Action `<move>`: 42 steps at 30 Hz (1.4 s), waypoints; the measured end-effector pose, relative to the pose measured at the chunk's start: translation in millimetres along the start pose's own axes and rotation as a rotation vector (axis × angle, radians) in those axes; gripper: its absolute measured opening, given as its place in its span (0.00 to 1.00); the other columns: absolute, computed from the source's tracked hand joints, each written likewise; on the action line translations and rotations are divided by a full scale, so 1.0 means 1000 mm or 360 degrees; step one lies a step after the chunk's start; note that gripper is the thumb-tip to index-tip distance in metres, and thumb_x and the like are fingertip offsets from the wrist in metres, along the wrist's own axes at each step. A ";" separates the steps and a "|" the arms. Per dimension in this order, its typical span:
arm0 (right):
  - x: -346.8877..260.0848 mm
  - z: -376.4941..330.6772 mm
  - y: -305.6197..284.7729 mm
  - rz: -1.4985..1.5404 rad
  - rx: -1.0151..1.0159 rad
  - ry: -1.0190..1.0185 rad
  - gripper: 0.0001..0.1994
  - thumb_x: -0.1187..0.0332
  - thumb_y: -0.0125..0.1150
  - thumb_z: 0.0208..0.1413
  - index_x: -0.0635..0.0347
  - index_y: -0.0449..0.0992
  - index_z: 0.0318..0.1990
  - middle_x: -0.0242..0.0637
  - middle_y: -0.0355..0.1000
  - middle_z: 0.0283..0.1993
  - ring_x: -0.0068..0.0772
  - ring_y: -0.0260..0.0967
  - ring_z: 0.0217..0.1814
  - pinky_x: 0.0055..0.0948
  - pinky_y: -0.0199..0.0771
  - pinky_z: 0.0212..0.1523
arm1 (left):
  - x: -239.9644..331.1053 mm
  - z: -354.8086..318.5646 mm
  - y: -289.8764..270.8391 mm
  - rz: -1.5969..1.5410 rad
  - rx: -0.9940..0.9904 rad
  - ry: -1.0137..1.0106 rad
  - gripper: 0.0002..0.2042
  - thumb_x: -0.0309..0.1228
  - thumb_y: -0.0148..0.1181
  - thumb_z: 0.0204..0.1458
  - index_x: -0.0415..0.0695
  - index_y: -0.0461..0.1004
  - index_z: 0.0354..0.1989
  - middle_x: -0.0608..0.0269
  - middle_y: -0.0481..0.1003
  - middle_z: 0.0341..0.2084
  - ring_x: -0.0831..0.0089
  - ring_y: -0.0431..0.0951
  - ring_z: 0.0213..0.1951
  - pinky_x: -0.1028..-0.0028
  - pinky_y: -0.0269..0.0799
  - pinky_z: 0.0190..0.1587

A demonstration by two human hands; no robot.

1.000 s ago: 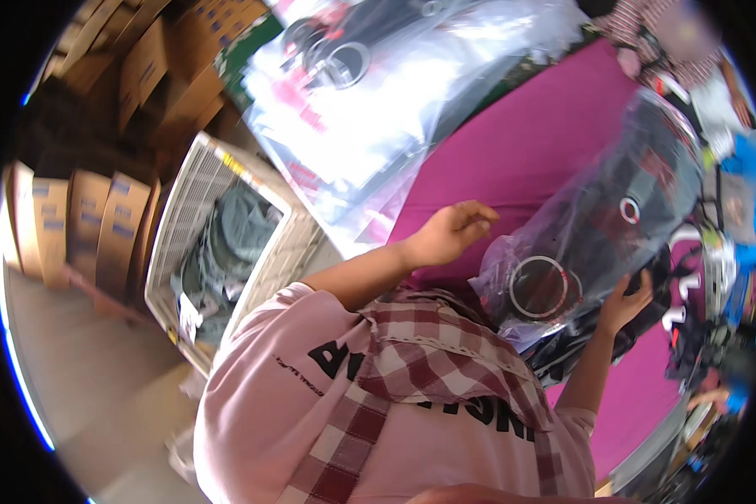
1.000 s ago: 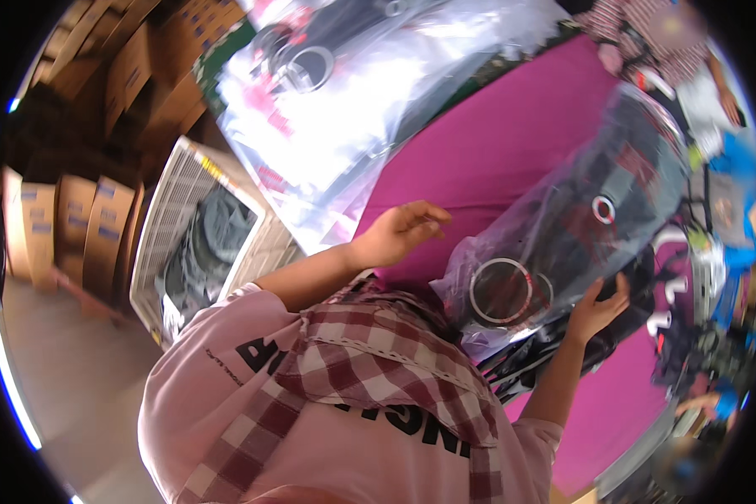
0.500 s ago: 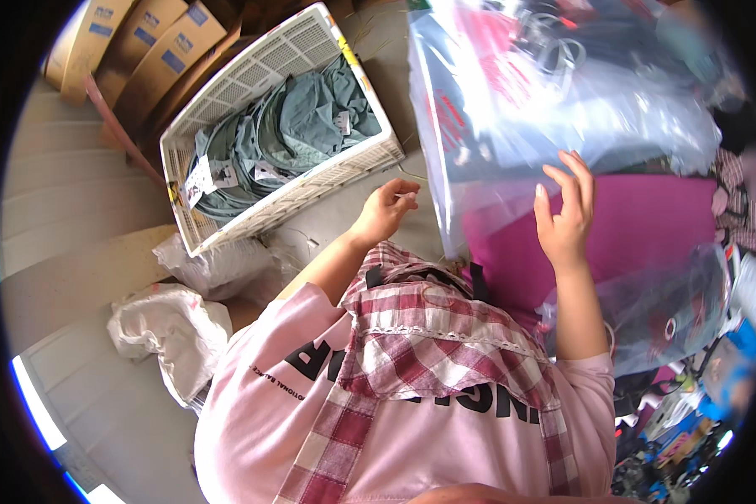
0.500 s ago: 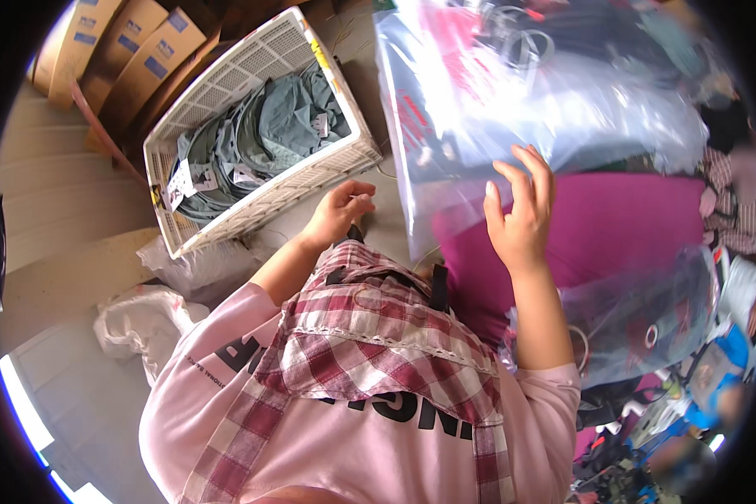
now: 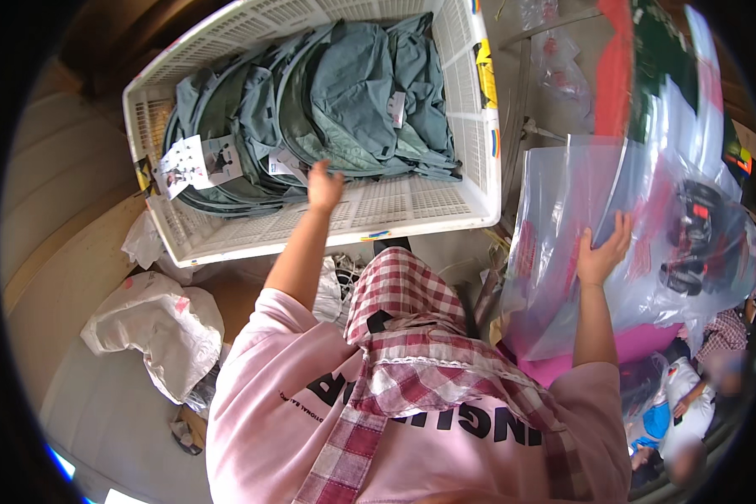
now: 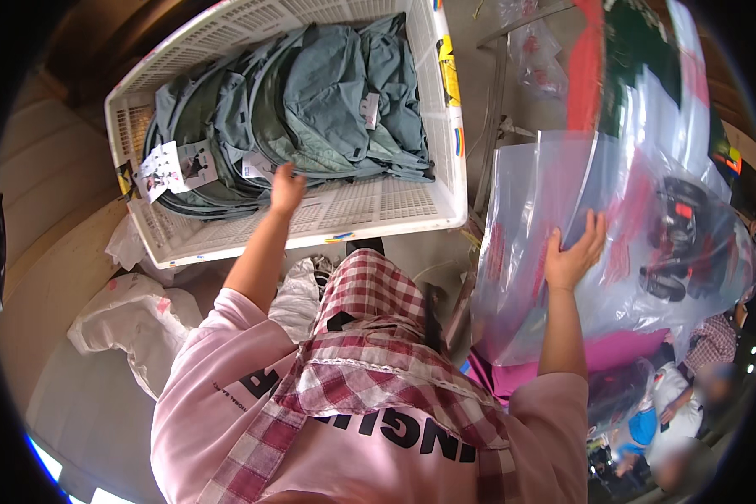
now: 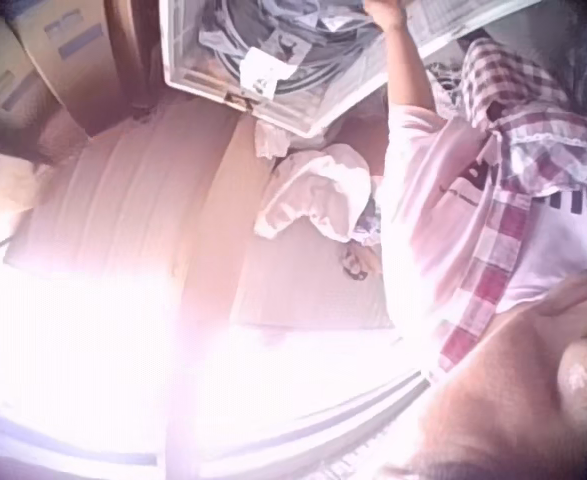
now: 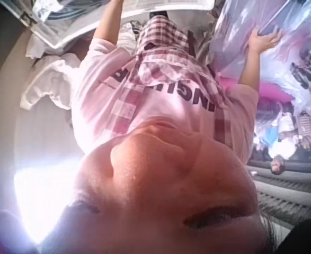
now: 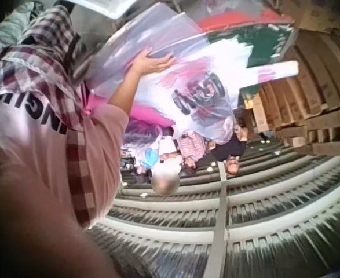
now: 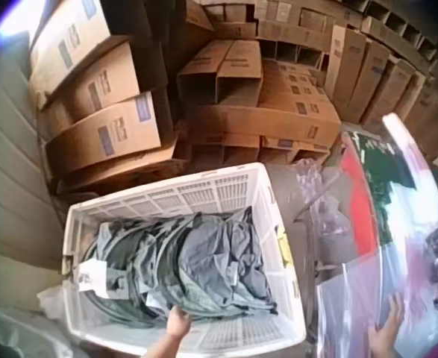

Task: The person assembles baby strollers by attaching wheels and fabric seats to stroller frames on a pink table. They repeatedly pick up wheels and seats, place them into plastic bags, and hand them to a coworker for further assembly.

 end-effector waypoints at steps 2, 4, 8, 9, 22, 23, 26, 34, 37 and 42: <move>-0.004 -0.001 -0.007 -0.0017 -0.0012 -0.0029 0.38 0.67 0.65 0.48 0.58 0.59 0.69 0.47 0.52 0.74 0.55 0.46 0.77 0.55 0.44 0.73 | -0.075 0.033 0.004 -0.0204 -0.0020 -0.0445 0.24 0.32 0.66 0.50 0.34 0.70 0.55 0.44 0.76 0.48 0.51 0.78 0.48 0.60 0.74 0.51; -0.010 0.012 0.001 -0.0054 -0.0045 -0.0078 0.38 0.70 0.63 0.47 0.64 0.57 0.69 0.53 0.52 0.73 0.58 0.47 0.76 0.54 0.45 0.73 | -0.072 0.054 0.012 -0.0490 -0.0115 -0.0996 0.24 0.34 0.66 0.53 0.31 0.70 0.54 0.54 0.78 0.36 0.67 0.78 0.32 0.69 0.75 0.32; -0.017 0.025 0.011 -0.0062 -0.0096 -0.0146 0.37 0.71 0.60 0.48 0.70 0.56 0.68 0.60 0.51 0.73 0.61 0.47 0.76 0.52 0.45 0.74 | -0.104 0.021 0.119 -0.0956 -0.0418 -0.1823 0.24 0.45 0.68 0.54 0.36 0.72 0.47 0.57 0.68 0.27 0.64 0.71 0.27 0.63 0.77 0.32; -0.016 0.024 0.012 -0.0073 -0.0097 -0.0150 0.37 0.70 0.60 0.49 0.71 0.56 0.68 0.60 0.50 0.73 0.61 0.47 0.76 0.52 0.44 0.74 | -0.103 0.008 0.145 -0.1004 -0.0409 -0.2080 0.28 0.47 0.70 0.52 0.36 0.71 0.51 0.49 0.71 0.40 0.58 0.75 0.30 0.61 0.79 0.35; -0.005 0.027 0.022 -0.0052 -0.0126 -0.0153 0.38 0.68 0.62 0.50 0.70 0.55 0.69 0.60 0.50 0.73 0.59 0.45 0.76 0.51 0.42 0.74 | -0.165 0.035 0.183 -0.1455 0.0026 -0.2102 0.21 0.39 0.68 0.52 0.44 0.71 0.51 0.56 0.72 0.46 0.61 0.75 0.41 0.59 0.77 0.39; -0.003 0.022 0.018 -0.0046 -0.0096 -0.0156 0.38 0.68 0.62 0.49 0.69 0.56 0.69 0.59 0.50 0.73 0.60 0.45 0.76 0.51 0.42 0.74 | -0.140 0.030 0.167 -0.1388 0.0009 -0.1977 0.19 0.38 0.68 0.52 0.44 0.73 0.48 0.56 0.73 0.43 0.63 0.76 0.40 0.60 0.77 0.37; -0.006 0.022 0.007 -0.0031 -0.0058 -0.0150 0.38 0.70 0.63 0.46 0.68 0.58 0.68 0.59 0.52 0.72 0.61 0.47 0.75 0.53 0.44 0.74 | -0.062 0.011 0.110 -0.1259 0.0030 -0.1563 0.19 0.36 0.68 0.49 0.35 0.74 0.43 0.55 0.76 0.40 0.66 0.76 0.40 0.62 0.76 0.38; 0.033 0.003 0.029 0.0089 0.0121 0.0146 0.40 0.59 0.69 0.43 0.57 0.63 0.67 0.46 0.56 0.73 0.50 0.46 0.78 0.52 0.46 0.74 | 0.198 -0.007 -0.089 -0.1200 0.0286 -0.0050 0.14 0.30 0.68 0.52 0.34 0.68 0.34 0.60 0.73 0.30 0.72 0.69 0.30 0.70 0.70 0.35; 0.016 -0.024 0.006 0.0683 0.0309 0.0247 0.30 0.58 0.70 0.42 0.59 0.70 0.54 0.48 0.67 0.58 0.52 0.64 0.61 0.52 0.65 0.60 | 0.347 -0.115 -0.157 -0.1481 0.0350 0.0193 0.16 0.33 0.64 0.52 0.30 0.77 0.42 0.51 0.78 0.40 0.64 0.78 0.38 0.67 0.75 0.45; 0.004 -0.179 -0.066 0.2180 -0.0207 0.0114 0.20 0.54 0.68 0.56 0.56 0.78 0.49 0.44 0.75 0.48 0.41 0.72 0.55 0.39 0.70 0.55 | 0.511 -0.357 -0.172 -0.0996 0.0337 0.1516 0.23 0.27 0.62 0.52 0.30 0.71 0.57 0.48 0.69 0.57 0.60 0.74 0.52 0.66 0.69 0.57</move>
Point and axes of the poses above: each hand's wrist, its own z-axis towards the middle knuckle, its own y-axis out of the palm, x = y × z, the point moved 6 cm from there along z, towards the middle knuckle
